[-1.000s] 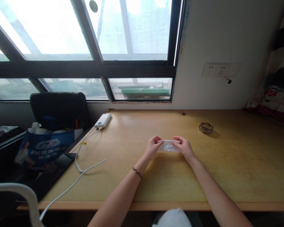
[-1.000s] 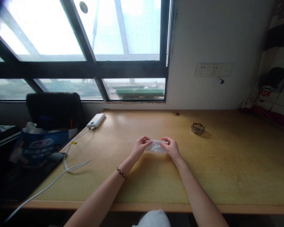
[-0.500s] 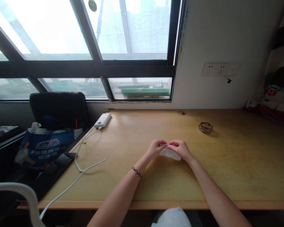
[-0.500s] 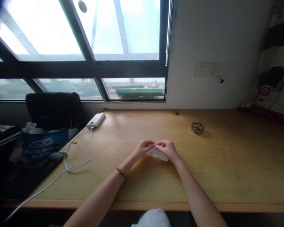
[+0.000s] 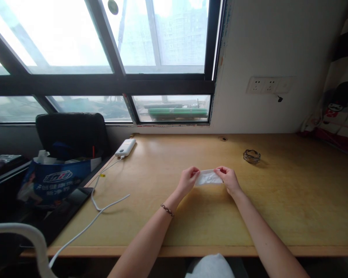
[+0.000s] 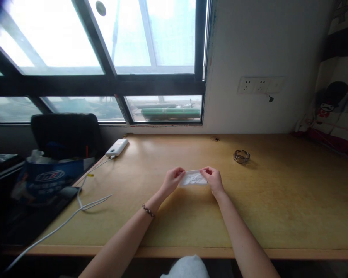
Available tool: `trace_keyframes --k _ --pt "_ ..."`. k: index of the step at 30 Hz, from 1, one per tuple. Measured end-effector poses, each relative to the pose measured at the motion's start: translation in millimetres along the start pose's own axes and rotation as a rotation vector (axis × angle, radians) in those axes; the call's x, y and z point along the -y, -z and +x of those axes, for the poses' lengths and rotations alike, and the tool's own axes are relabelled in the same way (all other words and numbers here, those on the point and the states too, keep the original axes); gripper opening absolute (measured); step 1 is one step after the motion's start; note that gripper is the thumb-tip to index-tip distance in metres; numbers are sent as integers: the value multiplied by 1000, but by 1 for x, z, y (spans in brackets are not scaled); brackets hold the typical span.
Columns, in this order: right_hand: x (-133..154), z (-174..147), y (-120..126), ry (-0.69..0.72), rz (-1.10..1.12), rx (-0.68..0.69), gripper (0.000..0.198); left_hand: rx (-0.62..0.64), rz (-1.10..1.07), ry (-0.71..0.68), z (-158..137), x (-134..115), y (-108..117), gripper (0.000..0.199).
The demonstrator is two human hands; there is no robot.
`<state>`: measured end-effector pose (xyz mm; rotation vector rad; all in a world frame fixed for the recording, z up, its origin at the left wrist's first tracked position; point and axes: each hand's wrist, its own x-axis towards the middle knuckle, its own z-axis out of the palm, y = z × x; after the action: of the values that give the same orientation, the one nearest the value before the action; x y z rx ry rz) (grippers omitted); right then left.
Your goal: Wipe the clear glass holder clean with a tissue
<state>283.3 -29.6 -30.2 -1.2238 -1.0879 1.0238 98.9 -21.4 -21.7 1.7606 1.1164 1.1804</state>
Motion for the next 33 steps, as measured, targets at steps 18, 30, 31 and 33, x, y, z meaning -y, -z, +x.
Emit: trace_keyframes --k 18,30,31,33 --pt "8 -9 -3 269 -441 -224 29 240 -565 455 0 -9 0 42" --pt "9 -10 -12 -45 208 -31 32 203 -636 461 -7 -11 -5 38" --pt "10 -12 -15 -91 289 48 30 155 -657 441 -8 -11 -7 40" --pt "10 -19 -23 -149 374 200 26 116 -677 410 -10 -13 -13 42"
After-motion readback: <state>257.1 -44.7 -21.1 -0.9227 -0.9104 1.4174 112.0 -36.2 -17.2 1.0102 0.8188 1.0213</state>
